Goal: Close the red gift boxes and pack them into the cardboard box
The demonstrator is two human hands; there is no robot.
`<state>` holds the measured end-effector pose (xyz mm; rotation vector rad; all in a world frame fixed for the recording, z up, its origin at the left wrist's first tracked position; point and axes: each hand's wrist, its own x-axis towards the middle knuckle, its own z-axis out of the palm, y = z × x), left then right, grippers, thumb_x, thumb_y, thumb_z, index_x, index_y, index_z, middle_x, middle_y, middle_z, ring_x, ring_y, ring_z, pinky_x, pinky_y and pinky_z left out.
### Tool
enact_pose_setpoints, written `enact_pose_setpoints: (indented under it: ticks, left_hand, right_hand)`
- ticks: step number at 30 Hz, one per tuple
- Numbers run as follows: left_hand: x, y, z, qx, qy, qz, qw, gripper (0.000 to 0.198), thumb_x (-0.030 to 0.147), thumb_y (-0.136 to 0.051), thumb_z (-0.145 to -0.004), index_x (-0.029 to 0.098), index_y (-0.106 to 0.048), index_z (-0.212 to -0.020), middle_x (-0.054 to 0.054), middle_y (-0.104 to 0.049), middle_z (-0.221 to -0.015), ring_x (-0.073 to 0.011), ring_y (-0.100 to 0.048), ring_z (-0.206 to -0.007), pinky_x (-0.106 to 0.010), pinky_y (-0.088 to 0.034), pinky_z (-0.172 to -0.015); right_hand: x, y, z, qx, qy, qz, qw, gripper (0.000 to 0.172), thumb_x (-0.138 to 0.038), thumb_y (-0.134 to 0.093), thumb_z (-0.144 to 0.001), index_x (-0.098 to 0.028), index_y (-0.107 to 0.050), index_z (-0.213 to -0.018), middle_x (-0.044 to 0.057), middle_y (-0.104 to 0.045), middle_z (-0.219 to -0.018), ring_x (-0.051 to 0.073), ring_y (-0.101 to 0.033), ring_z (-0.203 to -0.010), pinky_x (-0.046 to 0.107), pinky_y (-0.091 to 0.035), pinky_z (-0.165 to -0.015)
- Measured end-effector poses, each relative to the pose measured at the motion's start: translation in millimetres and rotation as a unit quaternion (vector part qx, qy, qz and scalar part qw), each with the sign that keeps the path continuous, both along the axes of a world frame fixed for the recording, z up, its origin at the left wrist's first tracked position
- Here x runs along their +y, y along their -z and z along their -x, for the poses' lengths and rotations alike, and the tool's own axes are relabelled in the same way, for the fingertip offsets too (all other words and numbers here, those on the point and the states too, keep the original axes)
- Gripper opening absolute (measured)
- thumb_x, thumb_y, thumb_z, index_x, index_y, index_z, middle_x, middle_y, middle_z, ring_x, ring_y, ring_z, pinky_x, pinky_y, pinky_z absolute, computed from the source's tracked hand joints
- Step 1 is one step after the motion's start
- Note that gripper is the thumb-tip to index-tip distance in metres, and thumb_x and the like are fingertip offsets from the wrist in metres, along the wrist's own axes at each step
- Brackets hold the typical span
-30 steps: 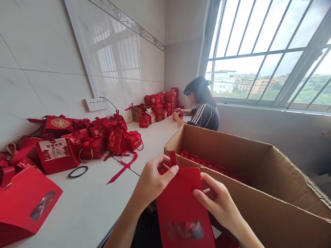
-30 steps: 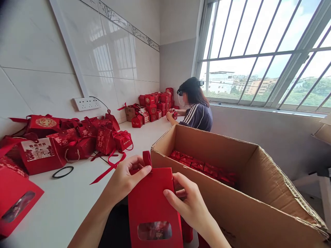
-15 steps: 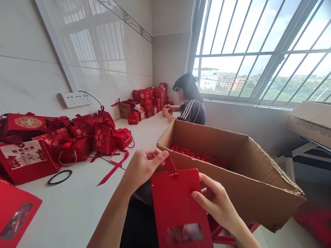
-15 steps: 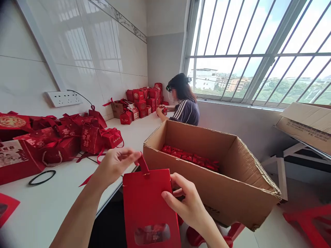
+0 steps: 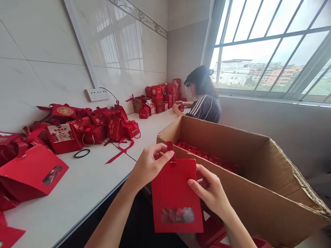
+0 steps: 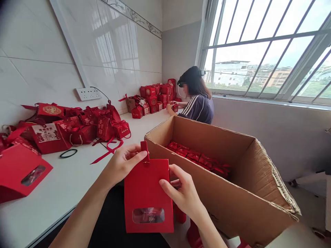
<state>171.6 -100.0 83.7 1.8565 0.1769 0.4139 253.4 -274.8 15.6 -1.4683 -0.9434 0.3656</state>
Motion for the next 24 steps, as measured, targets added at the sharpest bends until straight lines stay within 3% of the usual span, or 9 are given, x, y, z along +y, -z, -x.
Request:
enact_pose_setpoints:
  ticks: [3, 11, 19, 22, 24]
  left_hand:
    - [-14.5, 2.3, 2.4, -0.005, -0.043, -0.037, 0.998, 0.028, 0.045, -0.054, -0.081, 0.018, -0.062, -0.082, 0.002, -0.062, -0.065, -0.012, -0.058, -0.058, -0.019, -0.043, -0.05]
    - [-34.6, 7.4, 29.8, 0.013, -0.07, -0.061, 0.996, 0.019, 0.038, -0.059, -0.079, 0.02, -0.06, -0.086, 0.002, -0.064, -0.068, -0.0139, -0.063, -0.066, -0.021, -0.048, -0.059]
    - [-47.1, 10.0, 49.8, -0.018, -0.061, -0.053, 0.997, 0.02, 0.036, -0.056, -0.081, 0.017, -0.059, -0.088, -0.001, -0.064, -0.078, -0.0144, -0.062, -0.072, -0.023, -0.049, -0.067]
    - [-40.5, 19.0, 58.8, -0.018, -0.078, -0.044, 0.996, 0.031, 0.042, -0.052, -0.082, 0.017, -0.057, -0.101, -0.004, -0.065, -0.089, -0.0166, -0.063, -0.083, -0.026, -0.05, -0.076]
    - [-21.2, 32.9, 64.8, -0.005, -0.134, -0.082, 0.988, 0.036, 0.044, -0.045, -0.086, 0.018, -0.054, -0.108, -0.006, -0.065, -0.1, -0.0175, -0.062, -0.095, -0.028, -0.049, -0.085]
  right_hand:
    - [-8.9, 4.5, -1.0, 0.01, -0.019, -0.014, 1.0, 0.019, -0.033, -0.055, -0.086, -0.023, -0.057, -0.102, 0.002, -0.065, -0.095, 0.01, -0.062, -0.06, 0.019, -0.053, -0.051]
    - [-18.8, 17.3, 10.1, 0.013, -0.034, -0.029, 0.999, 0.02, -0.036, -0.055, -0.085, -0.022, -0.059, -0.099, 0.001, -0.061, -0.083, 0.012, -0.06, -0.062, 0.02, -0.053, -0.051]
    - [-23.6, 17.9, 27.2, 0.024, -0.046, -0.01, 0.999, 0.028, -0.043, -0.055, -0.083, -0.02, -0.058, -0.099, 0.003, -0.064, -0.083, 0.011, -0.059, -0.053, 0.019, -0.05, -0.044]
    - [-27.8, 23.7, 35.2, 0.039, -0.027, 0.008, 0.999, 0.033, -0.047, -0.057, -0.081, -0.019, -0.058, -0.099, 0.003, -0.067, -0.082, 0.012, -0.059, -0.051, 0.019, -0.05, -0.041]
    - [-30.1, 27.2, 39.5, 0.055, 0.001, 0.006, 0.998, 0.034, -0.049, -0.058, -0.079, -0.02, -0.058, -0.097, 0.003, -0.068, -0.081, 0.015, -0.062, -0.054, 0.02, -0.052, -0.044]
